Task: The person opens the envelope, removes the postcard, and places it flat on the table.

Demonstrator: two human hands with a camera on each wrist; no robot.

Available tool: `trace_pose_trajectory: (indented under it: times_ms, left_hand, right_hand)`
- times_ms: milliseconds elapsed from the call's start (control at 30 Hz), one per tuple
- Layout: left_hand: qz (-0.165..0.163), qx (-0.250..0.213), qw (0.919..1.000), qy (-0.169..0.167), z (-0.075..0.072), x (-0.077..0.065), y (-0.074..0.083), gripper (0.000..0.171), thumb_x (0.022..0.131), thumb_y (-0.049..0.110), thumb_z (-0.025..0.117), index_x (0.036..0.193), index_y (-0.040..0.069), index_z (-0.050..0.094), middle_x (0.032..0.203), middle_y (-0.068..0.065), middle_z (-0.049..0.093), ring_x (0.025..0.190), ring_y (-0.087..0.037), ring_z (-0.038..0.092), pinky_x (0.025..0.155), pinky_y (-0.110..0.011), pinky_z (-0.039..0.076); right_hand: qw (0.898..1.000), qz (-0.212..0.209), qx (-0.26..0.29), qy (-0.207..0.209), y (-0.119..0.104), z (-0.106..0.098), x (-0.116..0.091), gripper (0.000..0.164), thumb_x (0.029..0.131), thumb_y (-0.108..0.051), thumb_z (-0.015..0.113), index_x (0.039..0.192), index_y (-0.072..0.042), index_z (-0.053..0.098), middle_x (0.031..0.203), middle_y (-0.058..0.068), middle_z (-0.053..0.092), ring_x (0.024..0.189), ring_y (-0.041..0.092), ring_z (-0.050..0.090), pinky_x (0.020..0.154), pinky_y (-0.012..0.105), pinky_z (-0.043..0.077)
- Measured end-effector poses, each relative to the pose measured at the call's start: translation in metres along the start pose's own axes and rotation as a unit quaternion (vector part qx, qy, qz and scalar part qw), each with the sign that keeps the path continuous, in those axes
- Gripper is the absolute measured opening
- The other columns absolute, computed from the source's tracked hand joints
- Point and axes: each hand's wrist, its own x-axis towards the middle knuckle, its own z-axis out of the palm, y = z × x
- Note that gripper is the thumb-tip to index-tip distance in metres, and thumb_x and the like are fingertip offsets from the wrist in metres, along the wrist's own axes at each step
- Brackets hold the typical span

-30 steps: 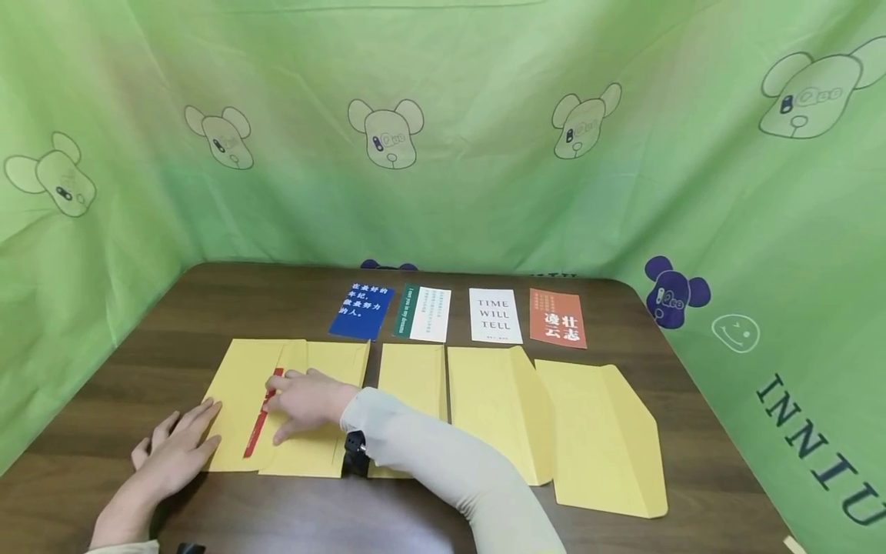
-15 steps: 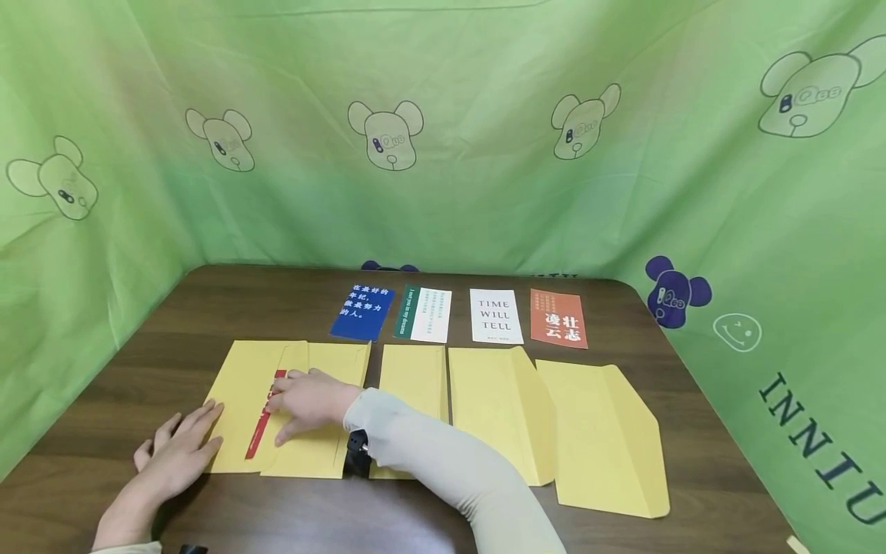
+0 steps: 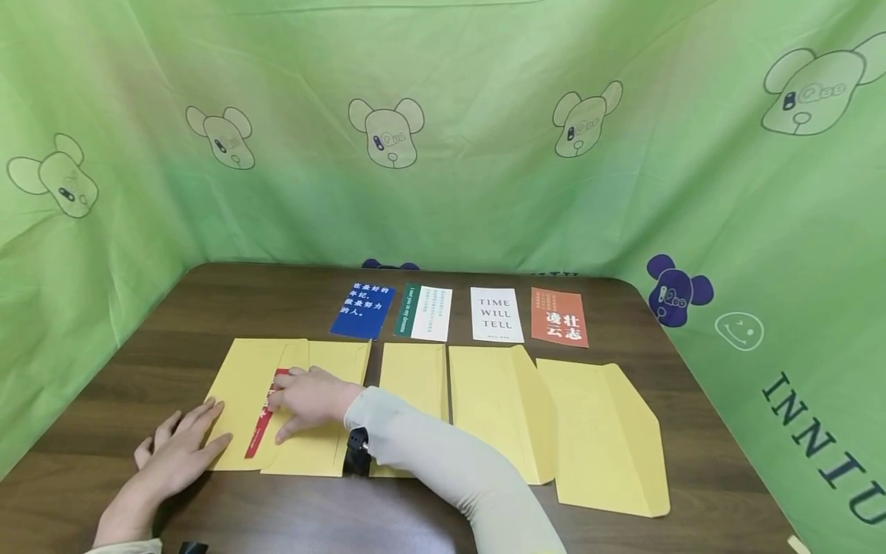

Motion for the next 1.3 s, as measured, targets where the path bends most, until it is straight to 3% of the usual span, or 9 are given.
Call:
trace_pose_trajectory:
  times_ms: [333, 700, 967, 1167, 1300]
  left_hand:
    - [0.005, 0.011, 0.9999, 0.008, 0.001, 0.003, -0.001, 0.078, 0.098, 0.050, 0.055, 0.151, -0.002, 0.033, 0.157, -0.026, 0.023, 0.136, -0.058, 0.003, 0.094, -0.079, 0.000]
    - [-0.006, 0.013, 0.9999, 0.001, -0.002, 0.004, 0.003, 0.078, 0.098, 0.049, 0.055, 0.152, -0.002, 0.032, 0.158, -0.025, 0.023, 0.137, -0.058, 0.003, 0.095, -0.078, 0.001]
    - [-0.010, 0.008, 0.9999, -0.003, -0.001, 0.003, 0.000, 0.079, 0.098, 0.050, 0.054, 0.153, -0.001, 0.031, 0.159, -0.024, 0.021, 0.138, -0.058, 0.001, 0.095, -0.078, 0.000]
    - [-0.010, 0.007, 0.9999, -0.001, 0.000, 0.003, -0.001, 0.078, 0.098, 0.049, 0.055, 0.152, -0.001, 0.032, 0.158, -0.024, 0.022, 0.138, -0.058, 0.002, 0.095, -0.078, 0.000]
    - [-0.010, 0.004, 0.9999, 0.002, 0.000, 0.003, -0.001, 0.078, 0.097, 0.050, 0.055, 0.152, -0.001, 0.032, 0.158, -0.024, 0.023, 0.138, -0.057, 0.002, 0.095, -0.078, 0.000]
  right_hand:
    - [1.000, 0.007, 0.019, 0.009, 0.003, -0.001, 0.001, 0.051, 0.083, -0.059, 0.072, 0.121, -0.025, 0.070, 0.115, -0.007, 0.055, 0.104, 0.011, 0.050, 0.081, 0.024, 0.042]
    - [0.998, 0.009, 0.053, 0.020, 0.006, -0.003, 0.002, 0.046, 0.084, -0.057, 0.073, 0.115, -0.023, 0.073, 0.111, -0.008, 0.055, 0.099, 0.010, 0.049, 0.078, 0.023, 0.041]
    - [0.993, 0.050, 0.097, 0.039, 0.004, -0.002, 0.008, 0.024, 0.096, -0.045, 0.063, 0.094, -0.025, 0.076, 0.096, -0.008, 0.055, 0.089, 0.007, 0.050, 0.072, 0.025, 0.040]
    - [0.989, 0.091, 0.077, 0.085, -0.004, -0.001, 0.014, 0.026, 0.090, -0.044, 0.072, 0.072, -0.024, 0.070, 0.082, -0.012, 0.055, 0.074, 0.004, 0.049, 0.063, 0.025, 0.036]
    - [0.985, 0.116, 0.064, 0.108, -0.008, 0.001, 0.017, 0.028, 0.085, -0.044, 0.077, 0.070, -0.023, 0.068, 0.080, -0.013, 0.056, 0.073, 0.004, 0.050, 0.062, 0.025, 0.035]
